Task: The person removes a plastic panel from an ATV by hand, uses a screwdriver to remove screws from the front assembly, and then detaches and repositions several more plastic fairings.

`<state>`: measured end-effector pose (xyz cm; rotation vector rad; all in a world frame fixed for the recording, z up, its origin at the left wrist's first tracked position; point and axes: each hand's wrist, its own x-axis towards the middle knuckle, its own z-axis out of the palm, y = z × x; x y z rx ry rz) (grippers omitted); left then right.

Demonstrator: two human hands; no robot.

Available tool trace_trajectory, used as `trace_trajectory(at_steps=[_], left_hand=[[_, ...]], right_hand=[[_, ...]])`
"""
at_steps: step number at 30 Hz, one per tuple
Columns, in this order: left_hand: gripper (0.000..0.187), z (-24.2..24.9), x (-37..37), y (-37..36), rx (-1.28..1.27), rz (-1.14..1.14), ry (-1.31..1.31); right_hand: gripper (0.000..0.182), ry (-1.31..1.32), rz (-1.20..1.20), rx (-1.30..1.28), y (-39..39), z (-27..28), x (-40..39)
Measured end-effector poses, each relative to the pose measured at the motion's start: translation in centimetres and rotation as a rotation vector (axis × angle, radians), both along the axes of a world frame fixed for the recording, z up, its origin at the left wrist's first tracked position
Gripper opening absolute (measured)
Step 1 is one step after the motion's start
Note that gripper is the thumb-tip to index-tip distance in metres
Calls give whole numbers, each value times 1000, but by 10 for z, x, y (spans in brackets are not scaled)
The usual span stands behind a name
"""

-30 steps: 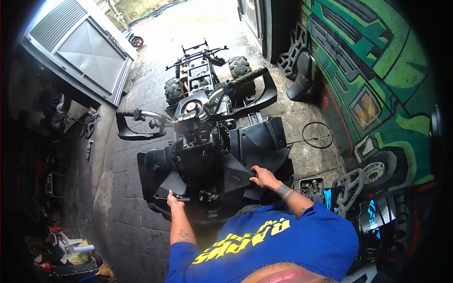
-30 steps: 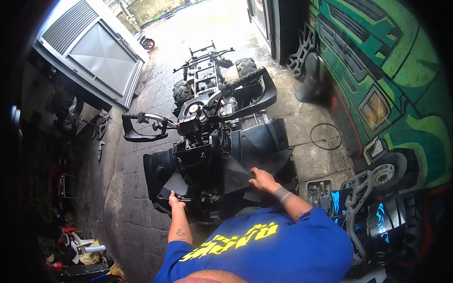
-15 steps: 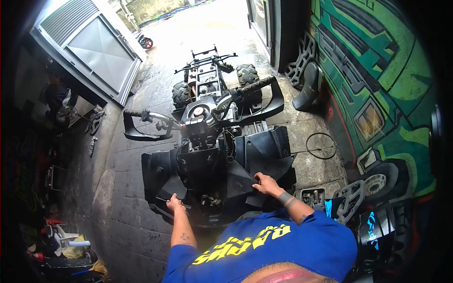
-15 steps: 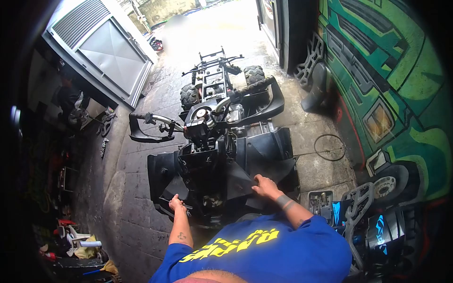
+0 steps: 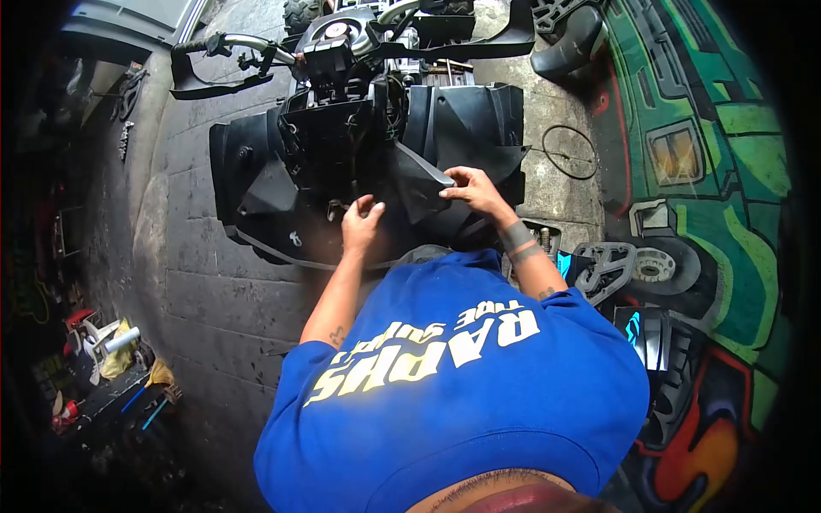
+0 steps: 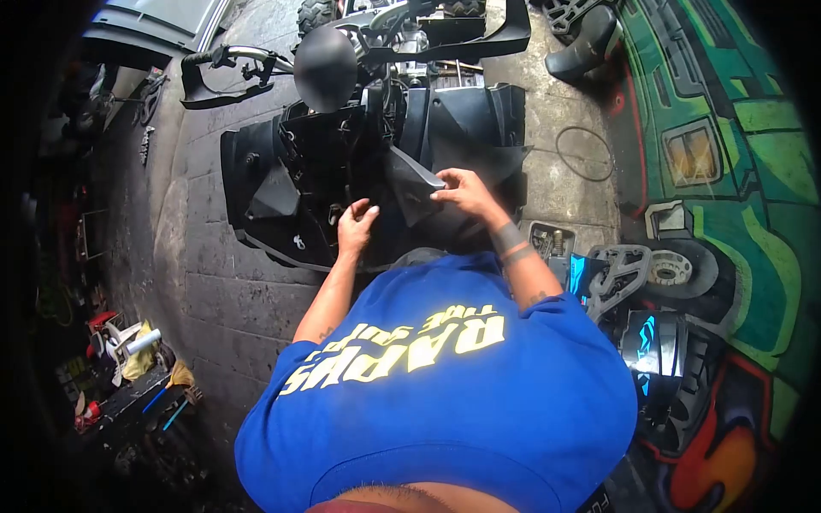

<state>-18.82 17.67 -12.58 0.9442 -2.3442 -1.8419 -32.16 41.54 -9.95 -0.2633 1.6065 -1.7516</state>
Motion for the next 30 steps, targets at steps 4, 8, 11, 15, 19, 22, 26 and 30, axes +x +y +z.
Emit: trace_trajectory(at_steps=[4, 8, 11, 15, 19, 22, 26, 30], left_hand=[[66, -18, -11, -1, 1, -121, -43], [64, 20, -16, -3, 496, -82, -80], [65, 37, -11, -7, 704, -101, -78], [64, 73, -19, -8, 568, -179, 68], [50, 46, -33, -24, 434, 31, 272], [43, 28, -38, -35, 169, 41, 178], [32, 16, -40, -32, -64, 31, 78], [19, 25, -45, -24, 209, 0, 220]], right_hand=[[23, -163, 227, -55, 13, 39, -1], [18, -236, 285, -132, 11, 32, 3], [23, -363, 103, -356, 4, 27, 4], [31, -437, -169, -428, -32, 3, 6], [34, -325, -190, -184, -65, -13, -7], [34, -308, -86, -4, -78, -35, -20], [37, -324, -129, 12, -82, -41, -23], [47, -187, -306, 68, -83, -18, -24]])
